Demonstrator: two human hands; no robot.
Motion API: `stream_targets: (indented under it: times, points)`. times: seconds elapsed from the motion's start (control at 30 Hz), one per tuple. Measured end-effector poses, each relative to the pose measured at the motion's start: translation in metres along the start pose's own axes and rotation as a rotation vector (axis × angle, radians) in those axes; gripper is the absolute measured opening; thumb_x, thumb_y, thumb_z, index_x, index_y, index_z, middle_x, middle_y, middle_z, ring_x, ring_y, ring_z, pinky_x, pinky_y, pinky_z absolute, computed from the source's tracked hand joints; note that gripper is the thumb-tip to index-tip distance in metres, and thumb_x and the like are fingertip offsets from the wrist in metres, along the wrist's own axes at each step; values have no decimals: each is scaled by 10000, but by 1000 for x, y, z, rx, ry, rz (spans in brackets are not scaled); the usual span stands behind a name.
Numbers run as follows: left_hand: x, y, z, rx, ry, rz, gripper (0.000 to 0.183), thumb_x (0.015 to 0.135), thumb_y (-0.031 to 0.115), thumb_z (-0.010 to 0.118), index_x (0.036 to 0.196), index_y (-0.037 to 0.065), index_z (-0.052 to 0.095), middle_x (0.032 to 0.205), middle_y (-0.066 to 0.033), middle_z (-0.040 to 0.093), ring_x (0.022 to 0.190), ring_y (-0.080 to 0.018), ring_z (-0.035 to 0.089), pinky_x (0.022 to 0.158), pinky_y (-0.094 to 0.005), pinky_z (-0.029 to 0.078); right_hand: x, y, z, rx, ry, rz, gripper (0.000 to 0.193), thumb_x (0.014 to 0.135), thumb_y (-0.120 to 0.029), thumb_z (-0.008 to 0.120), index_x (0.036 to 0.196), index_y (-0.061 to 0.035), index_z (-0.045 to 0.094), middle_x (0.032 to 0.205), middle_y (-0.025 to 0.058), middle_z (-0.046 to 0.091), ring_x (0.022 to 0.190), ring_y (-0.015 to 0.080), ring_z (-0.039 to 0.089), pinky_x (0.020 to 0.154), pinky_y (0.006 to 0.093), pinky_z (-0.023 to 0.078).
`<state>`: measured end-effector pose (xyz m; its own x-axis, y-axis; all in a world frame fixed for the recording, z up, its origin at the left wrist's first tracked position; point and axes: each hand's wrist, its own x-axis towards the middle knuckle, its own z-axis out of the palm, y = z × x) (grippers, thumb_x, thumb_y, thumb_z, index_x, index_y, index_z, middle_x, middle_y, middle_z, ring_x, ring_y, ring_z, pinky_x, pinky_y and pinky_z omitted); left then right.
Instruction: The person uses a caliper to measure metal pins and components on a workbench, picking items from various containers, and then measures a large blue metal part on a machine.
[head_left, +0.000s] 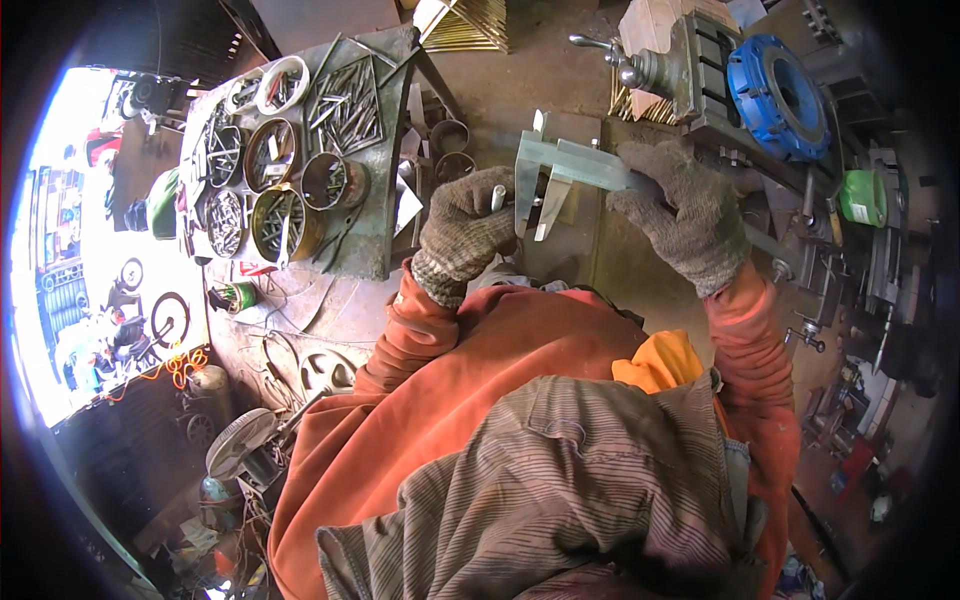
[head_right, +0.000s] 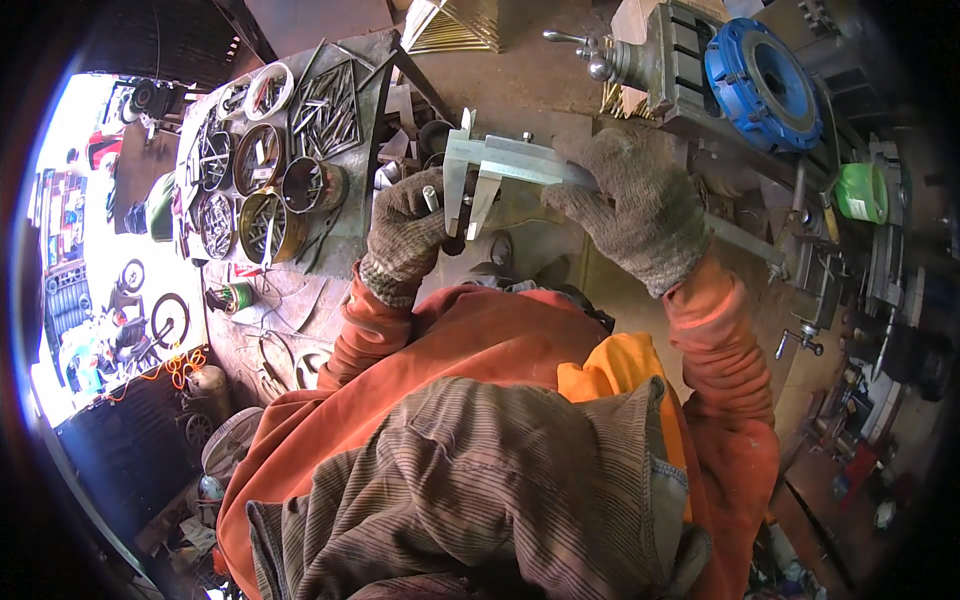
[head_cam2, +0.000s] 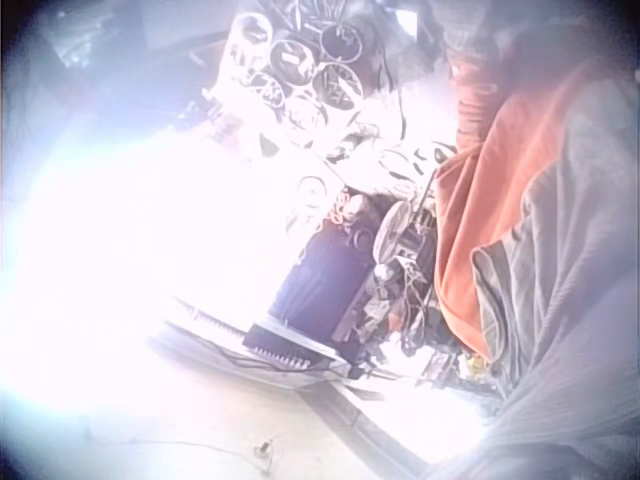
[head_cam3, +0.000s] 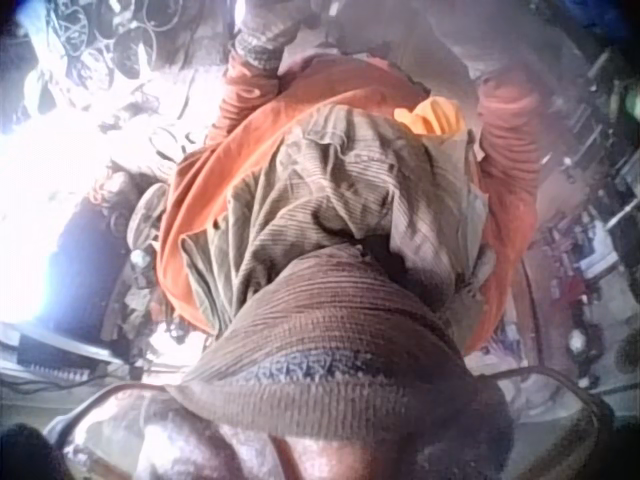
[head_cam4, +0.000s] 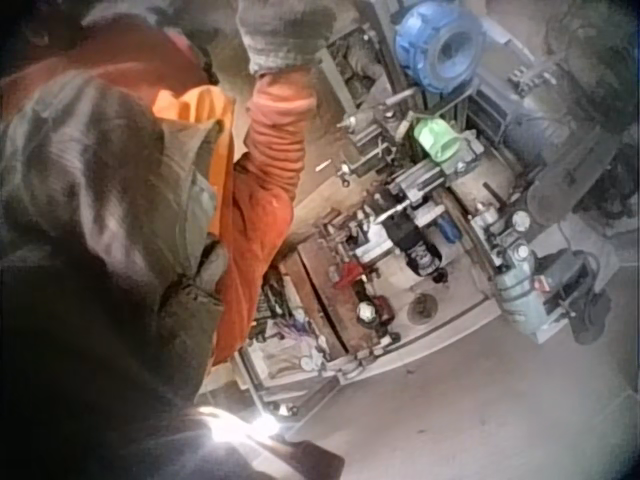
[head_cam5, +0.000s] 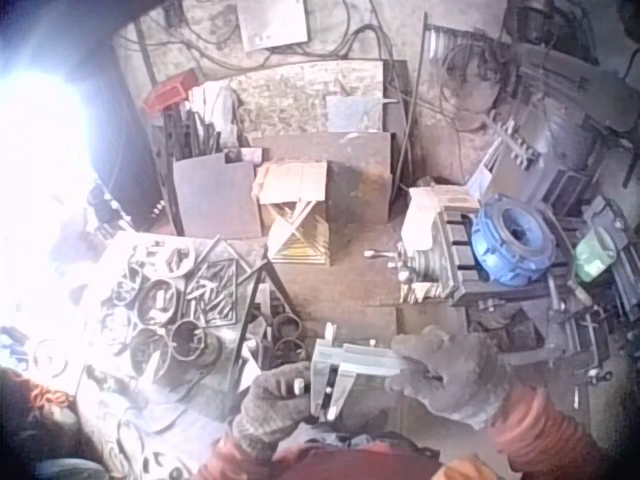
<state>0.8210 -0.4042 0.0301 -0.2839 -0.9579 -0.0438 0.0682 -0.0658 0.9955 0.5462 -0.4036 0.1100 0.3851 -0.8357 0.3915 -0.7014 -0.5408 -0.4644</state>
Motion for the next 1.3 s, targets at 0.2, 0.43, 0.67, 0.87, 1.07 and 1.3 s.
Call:
stream_targets:
  times: [0.2, 0.43, 0.67, 0.87, 1.07, 1.3]
  points:
    - [2, 12, 0, -81, -32, -97, 395, 804, 120, 833, 1163, 7, 714, 937, 13, 708, 798, -77, 631, 677, -233, 512, 1, 0, -1, -4, -21, 34, 421, 819, -164, 828, 1195, -53, 674, 927, 136, 684, 784, 278, 696, 687, 366, 554]
    - [7, 10, -2, 15, -9, 16, 344, 794, 135, 842, 1093, 12, 726, 893, 16, 697, 741, -57, 613, 633, -221, 496, 6, 1, 5, 75, 28, 41, 394, 782, -265, 846, 1095, -88, 685, 939, 130, 666, 857, 354, 643, 768, 462, 525]
    - [4, 14, -4, 19, -17, -73, 316, 847, 88, 771, 1155, 35, 722, 918, 8, 700, 703, -41, 594, 605, -230, 493, 12, -5, 0, -26, -7, 5, 398, 787, -193, 850, 1132, -81, 687, 875, 126, 675, 712, 287, 675, 637, 381, 539]
    - [4, 10, -8, 12, -3, -108, 340, 833, 90, 785, 1160, 24, 719, 952, -12, 705, 787, -69, 614, 685, -255, 515, 12, -5, 4, 1, 51, -12, 418, 775, -221, 861, 1120, -71, 680, 881, 126, 673, 740, 299, 678, 652, 387, 543]
    - [4, 10, -8, -32, 7, -128, 333, 824, 89, 786, 1144, 19, 722, 949, -17, 703, 818, -79, 617, 716, -264, 517, 11, -1, 7, -28, 53, -61, 422, 779, -223, 858, 1123, -66, 671, 898, 127, 672, 751, 316, 678, 659, 388, 545]
    - [3, 10, -7, 19, 12, -155, 356, 804, 93, 799, 1147, 30, 724, 948, -17, 715, 802, -72, 624, 715, -260, 523, 7, -3, 7, -39, 15, -17, 420, 798, -288, 836, 1124, -72, 682, 949, 121, 689, 804, 328, 688, 684, 411, 558]
